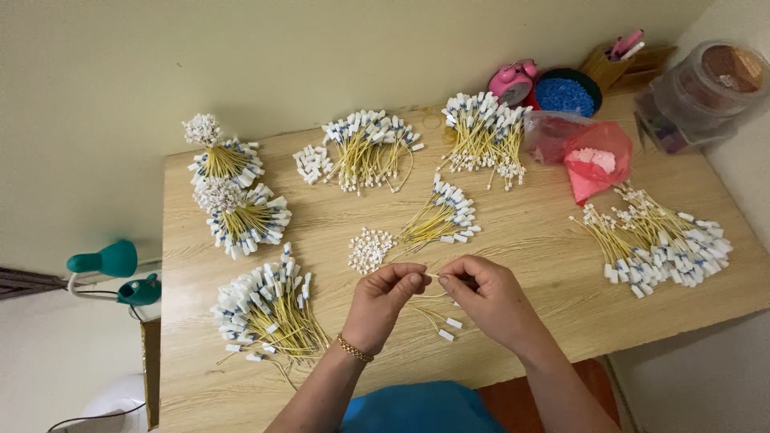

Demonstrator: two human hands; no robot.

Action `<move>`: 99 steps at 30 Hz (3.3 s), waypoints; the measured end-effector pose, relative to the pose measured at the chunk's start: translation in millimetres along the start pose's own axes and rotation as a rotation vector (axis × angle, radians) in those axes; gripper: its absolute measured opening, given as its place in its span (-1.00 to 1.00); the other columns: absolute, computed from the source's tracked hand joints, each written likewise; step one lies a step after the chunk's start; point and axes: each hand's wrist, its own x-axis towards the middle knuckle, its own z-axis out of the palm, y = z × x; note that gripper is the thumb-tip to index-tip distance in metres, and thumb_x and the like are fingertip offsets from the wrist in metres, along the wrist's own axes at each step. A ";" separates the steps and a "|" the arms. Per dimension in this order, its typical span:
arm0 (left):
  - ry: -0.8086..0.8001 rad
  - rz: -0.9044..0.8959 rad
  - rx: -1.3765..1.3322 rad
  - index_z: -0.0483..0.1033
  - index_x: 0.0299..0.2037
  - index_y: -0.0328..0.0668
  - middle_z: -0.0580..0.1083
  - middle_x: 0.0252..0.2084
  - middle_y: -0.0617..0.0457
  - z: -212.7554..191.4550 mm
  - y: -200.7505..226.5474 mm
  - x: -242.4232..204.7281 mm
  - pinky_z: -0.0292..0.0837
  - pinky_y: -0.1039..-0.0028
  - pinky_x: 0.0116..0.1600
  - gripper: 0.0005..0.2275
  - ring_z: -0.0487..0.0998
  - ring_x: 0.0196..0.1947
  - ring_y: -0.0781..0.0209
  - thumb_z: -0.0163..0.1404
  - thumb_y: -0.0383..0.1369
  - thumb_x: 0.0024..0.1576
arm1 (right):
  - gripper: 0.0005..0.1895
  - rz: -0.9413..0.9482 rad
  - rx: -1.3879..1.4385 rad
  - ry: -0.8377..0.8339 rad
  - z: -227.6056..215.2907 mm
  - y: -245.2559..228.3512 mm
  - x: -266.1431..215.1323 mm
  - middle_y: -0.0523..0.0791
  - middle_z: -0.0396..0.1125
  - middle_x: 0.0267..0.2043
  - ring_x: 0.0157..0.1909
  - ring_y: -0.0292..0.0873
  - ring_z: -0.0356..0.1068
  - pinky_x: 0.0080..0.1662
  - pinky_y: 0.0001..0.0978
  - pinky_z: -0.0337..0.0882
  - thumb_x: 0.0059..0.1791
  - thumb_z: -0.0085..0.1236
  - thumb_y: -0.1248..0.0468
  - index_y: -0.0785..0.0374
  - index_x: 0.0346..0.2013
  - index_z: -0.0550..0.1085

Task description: Assembling small white plastic connectors onto the ends of yellow electrical wires.

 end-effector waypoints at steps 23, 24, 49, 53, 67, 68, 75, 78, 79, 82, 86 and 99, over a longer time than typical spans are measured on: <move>0.145 0.019 0.049 0.61 -0.10 -0.35 0.61 -0.28 0.02 5.1 -26.2 3.4 0.57 0.49 -0.06 -0.85 0.60 -0.24 0.31 0.06 -0.43 0.23 | -0.84 0.104 0.040 -0.032 13.0 15.9 9.3 -0.18 0.35 -0.53 -0.48 -0.32 0.26 -0.40 -0.41 0.31 0.02 0.14 0.24 0.29 -0.32 0.53; 0.148 0.039 0.043 0.60 -0.11 -0.35 0.61 -0.28 0.03 3.8 -29.0 4.8 0.56 0.49 -0.06 -0.86 0.60 -0.24 0.31 0.06 -0.44 0.23 | -0.84 0.027 0.027 -0.010 14.1 19.6 10.1 -0.19 0.36 -0.52 -0.44 -0.35 0.27 -0.38 -0.42 0.33 0.02 0.16 0.25 0.31 -0.34 0.52; 0.157 0.121 0.272 0.56 -0.17 -0.34 0.56 -0.29 0.11 8.2 -39.8 -22.0 0.50 0.57 -0.11 -0.88 0.52 -0.25 0.40 0.05 -0.42 0.27 | -0.83 0.078 0.140 -0.066 40.5 69.5 5.4 -0.24 0.39 -0.46 -0.42 -0.41 0.28 -0.38 -0.50 0.33 0.01 0.17 0.23 0.29 -0.28 0.55; 0.182 -0.002 0.173 0.58 -0.17 -0.34 0.57 -0.29 0.11 -3.1 -61.6 -18.6 0.52 0.57 -0.12 -0.89 0.53 -0.26 0.42 0.07 -0.43 0.23 | -0.82 0.161 0.040 -0.116 44.6 70.6 6.3 -0.19 0.37 -0.51 -0.45 -0.35 0.29 -0.39 -0.44 0.34 0.02 0.14 0.21 0.28 -0.30 0.54; 0.418 0.134 1.348 0.66 -0.19 -0.05 0.59 -0.25 0.07 -105.3 -99.0 54.6 0.58 0.34 -0.29 -0.86 0.61 -0.39 0.17 0.18 -0.26 0.12 | -0.74 0.372 0.035 -0.166 45.4 90.4 32.7 -0.13 0.25 -0.63 -0.57 -0.26 0.19 -0.46 -0.32 0.25 0.05 0.07 0.16 0.29 -0.40 0.46; 0.436 0.221 1.383 0.68 -0.22 -0.02 0.59 -0.29 0.09 -103.9 -99.1 57.0 0.57 0.32 -0.29 -0.87 0.60 -0.38 0.16 0.20 -0.26 0.09 | -0.74 0.345 0.017 -0.157 43.7 91.1 35.2 -0.15 0.26 -0.62 -0.56 -0.28 0.19 -0.45 -0.33 0.26 0.04 0.08 0.15 0.28 -0.41 0.47; 0.432 0.301 1.535 0.66 -0.37 0.05 0.55 -0.36 0.10 -100.9 -104.5 68.8 0.55 0.33 -0.39 -0.90 0.58 -0.43 0.16 0.18 -0.23 0.13 | -0.76 0.231 -0.024 -0.145 38.2 87.3 45.7 -0.22 0.29 -0.60 -0.54 -0.35 0.23 -0.42 -0.40 0.31 0.03 0.09 0.16 0.26 -0.41 0.50; 0.334 0.317 1.678 0.62 -0.34 0.02 0.53 -0.33 0.07 -109.2 -114.7 73.5 0.54 0.33 -0.40 -0.90 0.56 -0.44 0.16 0.15 -0.25 0.18 | -0.75 0.233 -0.003 -0.146 37.2 80.7 44.3 -0.17 0.23 -0.62 -0.55 -0.30 0.17 -0.43 -0.36 0.25 0.04 0.09 0.16 0.29 -0.40 0.48; 0.336 0.323 1.677 0.62 -0.34 0.02 0.53 -0.33 0.07 -108.2 -112.3 73.8 0.54 0.33 -0.40 -0.90 0.56 -0.44 0.16 0.15 -0.25 0.18 | -0.75 0.229 -0.005 -0.143 36.9 78.1 43.4 -0.17 0.23 -0.62 -0.55 -0.30 0.17 -0.43 -0.36 0.25 0.04 0.09 0.16 0.29 -0.40 0.48; 0.296 0.419 1.745 0.61 -0.32 0.03 0.50 -0.32 0.05 -100.9 -98.0 72.8 0.54 0.30 -0.36 -0.94 0.56 -0.42 0.13 0.14 -0.27 0.13 | -0.76 0.157 -0.018 -0.128 34.7 69.2 40.9 -0.19 0.27 -0.60 -0.53 -0.34 0.19 -0.42 -0.40 0.28 0.03 0.10 0.18 0.29 -0.41 0.49; 0.289 0.473 1.524 0.58 -0.33 -0.12 0.53 -0.28 -0.02 -71.5 -53.6 61.1 0.55 0.27 -0.32 -0.91 0.57 -0.42 0.09 0.15 -0.31 0.10 | -0.79 0.182 0.039 -0.109 28.8 62.7 38.1 -0.20 0.26 -0.58 -0.53 -0.35 0.18 -0.44 -0.41 0.27 0.03 0.11 0.21 0.30 -0.39 0.49; -0.003 0.081 -0.074 0.55 -0.13 -0.33 0.60 -0.23 -0.02 -18.2 -8.6 -11.3 0.61 0.44 -0.08 -0.93 0.62 -0.24 0.26 0.07 -0.55 0.23 | -0.81 0.179 0.107 -0.180 18.0 13.6 14.0 -0.25 0.22 -0.55 -0.50 -0.37 0.16 -0.44 -0.45 0.24 0.05 0.09 0.23 0.29 -0.37 0.48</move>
